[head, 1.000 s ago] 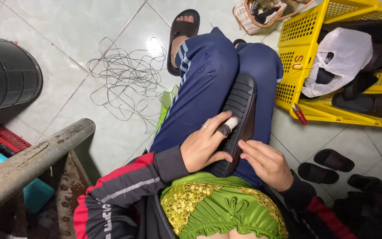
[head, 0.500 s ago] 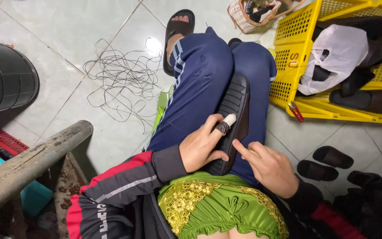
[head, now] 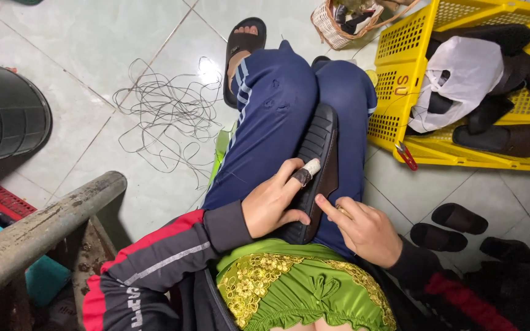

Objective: The person sits on the floor and sews a brown shoe using a needle and thread. They repeatedly push the needle through the shoe's sole and pull the thread to secure the stitches.

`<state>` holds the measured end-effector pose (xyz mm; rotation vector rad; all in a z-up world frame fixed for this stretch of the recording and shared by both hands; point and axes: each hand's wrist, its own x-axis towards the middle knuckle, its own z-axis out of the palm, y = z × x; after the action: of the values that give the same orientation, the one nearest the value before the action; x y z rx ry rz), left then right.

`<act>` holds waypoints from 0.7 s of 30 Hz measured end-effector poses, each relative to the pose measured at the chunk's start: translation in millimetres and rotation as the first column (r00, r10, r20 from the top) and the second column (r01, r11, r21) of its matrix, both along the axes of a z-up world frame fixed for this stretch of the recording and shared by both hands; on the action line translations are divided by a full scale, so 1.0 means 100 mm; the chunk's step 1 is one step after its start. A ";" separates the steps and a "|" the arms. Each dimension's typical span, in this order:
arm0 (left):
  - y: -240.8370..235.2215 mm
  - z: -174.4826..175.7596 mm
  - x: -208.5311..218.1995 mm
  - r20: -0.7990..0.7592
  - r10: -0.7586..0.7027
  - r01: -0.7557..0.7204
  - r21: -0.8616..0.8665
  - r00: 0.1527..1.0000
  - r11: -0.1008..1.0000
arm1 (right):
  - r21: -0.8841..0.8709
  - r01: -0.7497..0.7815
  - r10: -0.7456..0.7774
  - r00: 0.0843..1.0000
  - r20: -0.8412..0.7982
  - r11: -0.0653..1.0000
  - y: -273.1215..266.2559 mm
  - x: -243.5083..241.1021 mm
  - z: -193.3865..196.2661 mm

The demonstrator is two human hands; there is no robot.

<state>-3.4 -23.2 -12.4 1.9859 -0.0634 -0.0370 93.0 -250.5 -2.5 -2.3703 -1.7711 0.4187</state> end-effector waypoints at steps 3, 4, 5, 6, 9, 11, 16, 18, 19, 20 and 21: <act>0.03 -0.02 0.00 0.016 -0.008 0.008 -0.022 1.000 1.000 | 0.102 0.029 -0.014 0.989 -0.148 0.994 0.06 0.01 -0.04; 0.03 -0.01 0.00 0.017 -0.014 0.014 -0.021 1.000 1.000 | 0.102 0.035 -0.019 0.989 -0.148 0.994 0.06 0.00 -0.09; 0.03 -0.01 0.01 0.018 -0.011 0.012 -0.016 1.000 1.000 | 0.135 0.042 -0.019 0.986 -0.164 0.990 0.05 -0.01 -0.14; 0.02 0.00 0.01 0.017 -0.007 0.007 -0.010 1.000 1.000 | 0.168 0.046 -0.015 0.983 -0.182 0.985 0.05 -0.02 -0.19; 0.02 0.03 0.04 0.025 -0.005 0.005 -0.001 1.000 1.000 | 0.236 0.067 -0.015 0.976 -0.217 0.969 0.05 -0.06 -0.30; 0.02 0.01 0.01 0.028 -0.006 0.006 -0.003 1.000 1.000 | 0.253 0.081 -0.019 0.970 -0.240 0.964 0.08 -0.06 -0.29; -0.06 -0.04 -0.09 0.059 0.060 -0.061 0.012 0.996 0.998 | 0.359 0.156 -0.046 0.954 -0.297 0.920 0.17 -0.05 -0.18; -0.13 -0.11 -0.18 0.150 0.147 -0.179 0.235 0.978 0.955 | 0.373 0.238 -0.104 0.933 -0.346 0.897 0.15 -0.06 -0.20; -0.10 -0.08 -0.21 0.148 0.145 -0.177 0.235 0.978 0.956 | 0.372 0.241 -0.105 0.932 -0.348 0.896 0.15 -0.07 -0.22; -0.08 -0.05 -0.23 0.155 0.145 -0.179 0.232 0.977 0.956 | 0.374 0.244 -0.115 0.935 -0.335 0.895 0.14 -0.08 -0.23; -0.06 -0.02 -0.25 0.163 0.146 -0.181 0.229 0.976 0.956 | 0.375 0.247 -0.125 0.939 -0.321 0.894 0.13 -0.08 -0.24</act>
<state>-28.9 -29.1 -14.7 2.2304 0.0135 0.2169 84.8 -237.5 -26.6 -2.0352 -1.3280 0.3090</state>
